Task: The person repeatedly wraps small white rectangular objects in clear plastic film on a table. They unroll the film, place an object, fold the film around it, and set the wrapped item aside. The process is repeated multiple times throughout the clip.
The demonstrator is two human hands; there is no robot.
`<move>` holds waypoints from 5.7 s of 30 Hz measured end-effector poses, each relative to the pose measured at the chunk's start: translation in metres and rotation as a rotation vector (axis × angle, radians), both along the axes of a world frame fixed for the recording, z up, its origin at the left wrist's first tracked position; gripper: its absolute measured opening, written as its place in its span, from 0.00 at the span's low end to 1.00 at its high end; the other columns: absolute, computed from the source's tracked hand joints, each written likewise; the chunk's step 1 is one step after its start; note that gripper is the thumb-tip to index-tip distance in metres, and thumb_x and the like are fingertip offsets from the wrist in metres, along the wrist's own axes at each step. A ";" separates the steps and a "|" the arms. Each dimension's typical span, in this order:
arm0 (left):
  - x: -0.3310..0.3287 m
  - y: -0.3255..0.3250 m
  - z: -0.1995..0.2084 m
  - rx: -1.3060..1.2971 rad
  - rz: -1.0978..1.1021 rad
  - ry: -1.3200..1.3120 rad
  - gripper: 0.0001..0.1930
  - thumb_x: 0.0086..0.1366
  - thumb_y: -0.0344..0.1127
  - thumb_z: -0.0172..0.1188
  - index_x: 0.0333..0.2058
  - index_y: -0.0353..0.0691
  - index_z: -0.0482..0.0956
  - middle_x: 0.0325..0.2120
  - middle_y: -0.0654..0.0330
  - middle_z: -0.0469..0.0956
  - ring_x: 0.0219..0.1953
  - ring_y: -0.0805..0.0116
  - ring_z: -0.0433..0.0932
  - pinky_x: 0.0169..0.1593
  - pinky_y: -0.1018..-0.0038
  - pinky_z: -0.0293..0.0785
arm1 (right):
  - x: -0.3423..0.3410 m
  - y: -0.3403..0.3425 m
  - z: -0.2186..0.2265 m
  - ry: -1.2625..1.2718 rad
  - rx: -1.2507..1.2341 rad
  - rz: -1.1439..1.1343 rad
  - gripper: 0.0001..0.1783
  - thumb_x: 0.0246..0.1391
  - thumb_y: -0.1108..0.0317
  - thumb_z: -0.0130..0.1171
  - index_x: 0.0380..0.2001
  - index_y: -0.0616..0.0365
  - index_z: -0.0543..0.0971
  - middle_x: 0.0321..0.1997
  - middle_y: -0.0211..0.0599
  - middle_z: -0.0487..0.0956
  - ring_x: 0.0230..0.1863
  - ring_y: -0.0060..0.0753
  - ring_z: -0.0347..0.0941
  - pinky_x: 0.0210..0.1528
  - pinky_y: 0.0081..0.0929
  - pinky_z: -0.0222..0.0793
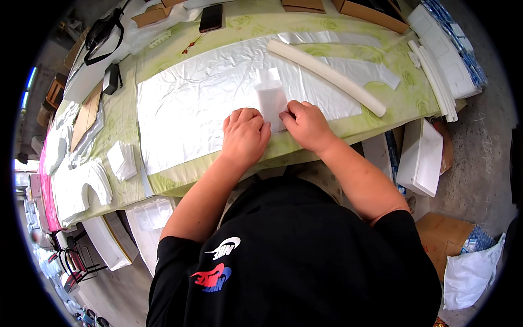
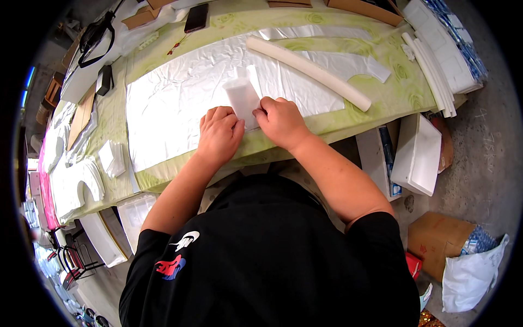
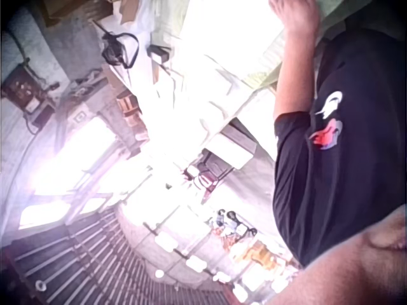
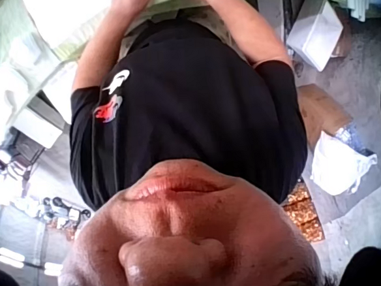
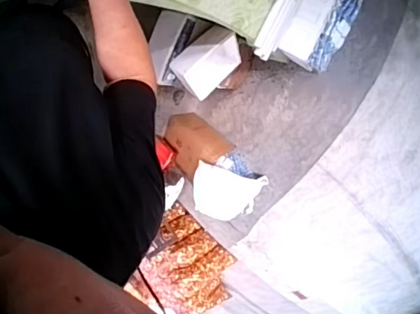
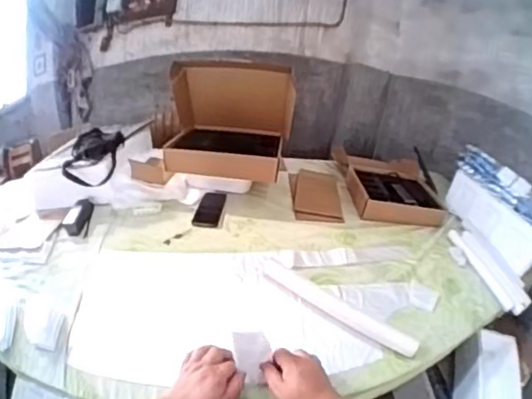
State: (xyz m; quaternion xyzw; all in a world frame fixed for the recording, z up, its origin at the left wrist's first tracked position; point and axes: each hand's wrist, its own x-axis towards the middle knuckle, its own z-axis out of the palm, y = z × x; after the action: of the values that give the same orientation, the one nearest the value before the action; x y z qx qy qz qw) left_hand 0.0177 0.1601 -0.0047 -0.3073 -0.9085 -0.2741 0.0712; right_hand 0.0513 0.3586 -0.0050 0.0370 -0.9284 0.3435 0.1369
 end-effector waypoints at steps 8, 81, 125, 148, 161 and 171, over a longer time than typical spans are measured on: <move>-0.005 -0.001 0.001 0.014 0.010 -0.075 0.12 0.63 0.45 0.67 0.33 0.42 0.85 0.45 0.63 0.80 0.52 0.56 0.74 0.58 0.58 0.64 | -0.008 -0.009 -0.001 -0.090 0.015 -0.127 0.14 0.59 0.59 0.59 0.29 0.61 0.80 0.26 0.54 0.81 0.31 0.62 0.79 0.37 0.53 0.75; 0.005 0.012 -0.004 -0.078 -0.159 0.134 0.27 0.64 0.46 0.65 0.62 0.51 0.73 0.65 0.61 0.69 0.67 0.54 0.66 0.68 0.49 0.59 | 0.032 0.002 -0.009 0.092 0.398 -0.151 0.10 0.56 0.61 0.61 0.24 0.52 0.77 0.33 0.32 0.77 0.39 0.43 0.72 0.44 0.44 0.64; 0.087 -0.067 -0.008 0.966 0.144 -1.064 0.09 0.72 0.24 0.58 0.49 0.38 0.81 0.38 0.65 0.82 0.39 0.80 0.78 0.45 0.79 0.75 | 0.062 -0.064 0.016 -0.246 -0.756 0.060 0.09 0.60 0.74 0.66 0.42 0.59 0.78 0.36 0.24 0.77 0.36 0.15 0.71 0.40 0.18 0.71; -0.034 -0.326 0.026 0.318 0.945 0.344 0.13 0.62 0.27 0.57 0.44 0.44 0.82 0.61 0.55 0.74 0.67 0.53 0.65 0.69 0.60 0.59 | 0.066 -0.038 0.003 -0.085 -0.669 0.110 0.06 0.63 0.77 0.61 0.42 0.60 0.78 0.40 0.29 0.78 0.41 0.20 0.72 0.47 0.20 0.70; 0.013 -0.112 0.004 0.589 0.045 -0.374 0.12 0.63 0.18 0.60 0.44 0.38 0.80 0.53 0.52 0.78 0.59 0.59 0.76 0.64 0.66 0.68 | 0.030 0.142 0.038 -0.229 0.384 -0.222 0.35 0.52 0.64 0.65 0.66 0.42 0.74 0.53 0.44 0.75 0.52 0.51 0.75 0.57 0.43 0.73; -0.013 0.046 0.029 0.352 -0.440 -0.096 0.17 0.66 0.29 0.65 0.54 0.43 0.82 0.64 0.50 0.73 0.69 0.47 0.67 0.70 0.59 0.65 | 0.043 0.034 0.017 -0.219 -0.079 -0.194 0.37 0.57 0.56 0.65 0.68 0.51 0.67 0.57 0.53 0.71 0.54 0.57 0.76 0.58 0.43 0.75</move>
State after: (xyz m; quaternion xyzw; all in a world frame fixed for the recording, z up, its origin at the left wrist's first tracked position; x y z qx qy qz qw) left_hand 0.0044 0.2059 0.0247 -0.4664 -0.7608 -0.4509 0.0190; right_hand 0.0946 0.3928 0.0120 -0.0956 -0.9228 0.3668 0.0689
